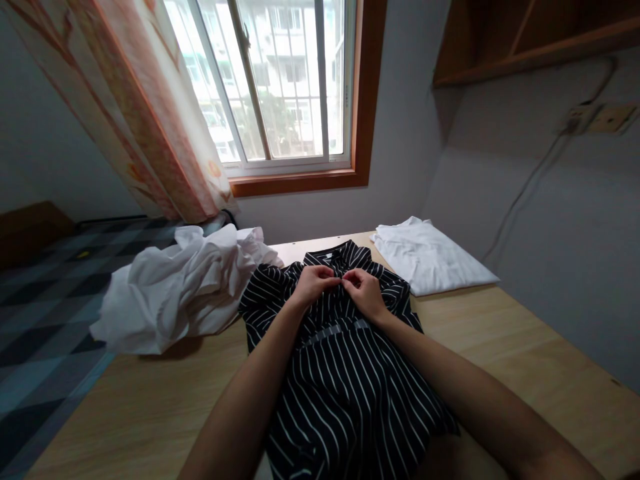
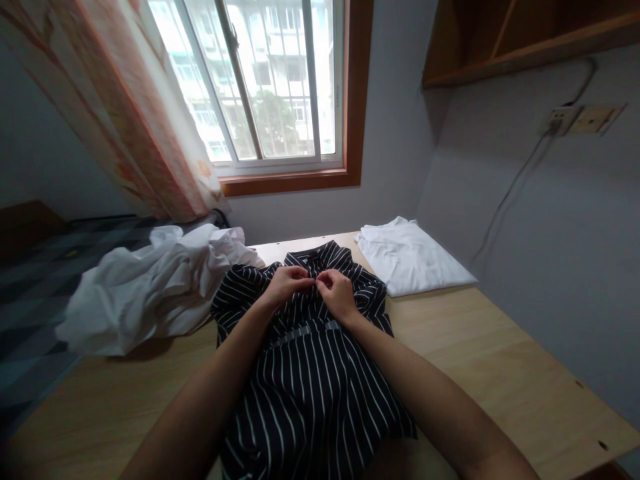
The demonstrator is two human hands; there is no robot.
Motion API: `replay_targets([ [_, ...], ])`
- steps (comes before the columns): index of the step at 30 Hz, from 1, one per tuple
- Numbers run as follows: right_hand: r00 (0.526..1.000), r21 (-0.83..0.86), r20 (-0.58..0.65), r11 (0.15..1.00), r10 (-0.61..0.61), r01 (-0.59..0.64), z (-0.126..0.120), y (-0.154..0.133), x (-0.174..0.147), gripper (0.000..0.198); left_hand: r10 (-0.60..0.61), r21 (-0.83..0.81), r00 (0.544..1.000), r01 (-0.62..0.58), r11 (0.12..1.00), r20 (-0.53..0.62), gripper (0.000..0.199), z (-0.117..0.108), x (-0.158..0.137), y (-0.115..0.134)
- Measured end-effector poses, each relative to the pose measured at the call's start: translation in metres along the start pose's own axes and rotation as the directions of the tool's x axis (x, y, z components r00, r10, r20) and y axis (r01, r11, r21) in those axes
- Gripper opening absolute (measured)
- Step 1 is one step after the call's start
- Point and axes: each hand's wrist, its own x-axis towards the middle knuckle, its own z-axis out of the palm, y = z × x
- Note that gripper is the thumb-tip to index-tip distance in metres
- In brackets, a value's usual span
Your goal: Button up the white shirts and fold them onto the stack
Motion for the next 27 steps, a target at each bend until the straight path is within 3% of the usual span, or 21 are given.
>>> replay_targets([
  [8, 0.998, 0.059, 0.012, 0.997, 0.056, -0.056, 0.002, 0.006, 0.0, 0.014, 0.16, 0.177, 0.987, -0.156, 0.972, -0.009, 0.012, 0.0, 0.001, 0.001],
  [14, 0.991, 0.173, 0.015, 0.976, 0.133, -0.134, 0.005, 0.019, 0.002, 0.018, 0.235, 0.241, 0.969, -0.246, 0.939, 0.075, 0.009, 0.002, -0.002, 0.005],
  [21, 0.979, 0.337, 0.169, 0.927, 0.115, -0.167, 0.005, 0.019, 0.001, 0.025, 0.288, 0.385, 0.958, -0.27, 0.882, 0.013, 0.01, 0.004, -0.005, 0.003],
  [25, 0.985, 0.284, 0.058, 0.943, 0.165, -0.174, 0.004, 0.02, 0.001, 0.029, 0.289, 0.406, 0.956, -0.283, 0.869, 0.048, 0.01, 0.005, -0.005, 0.004],
  [27, 0.974, 0.327, -0.039, 0.924, 0.221, -0.197, 0.004, 0.02, 0.001, 0.031, 0.276, 0.351, 0.961, -0.256, 0.901, -0.008, 0.011, 0.002, -0.004, 0.004],
])
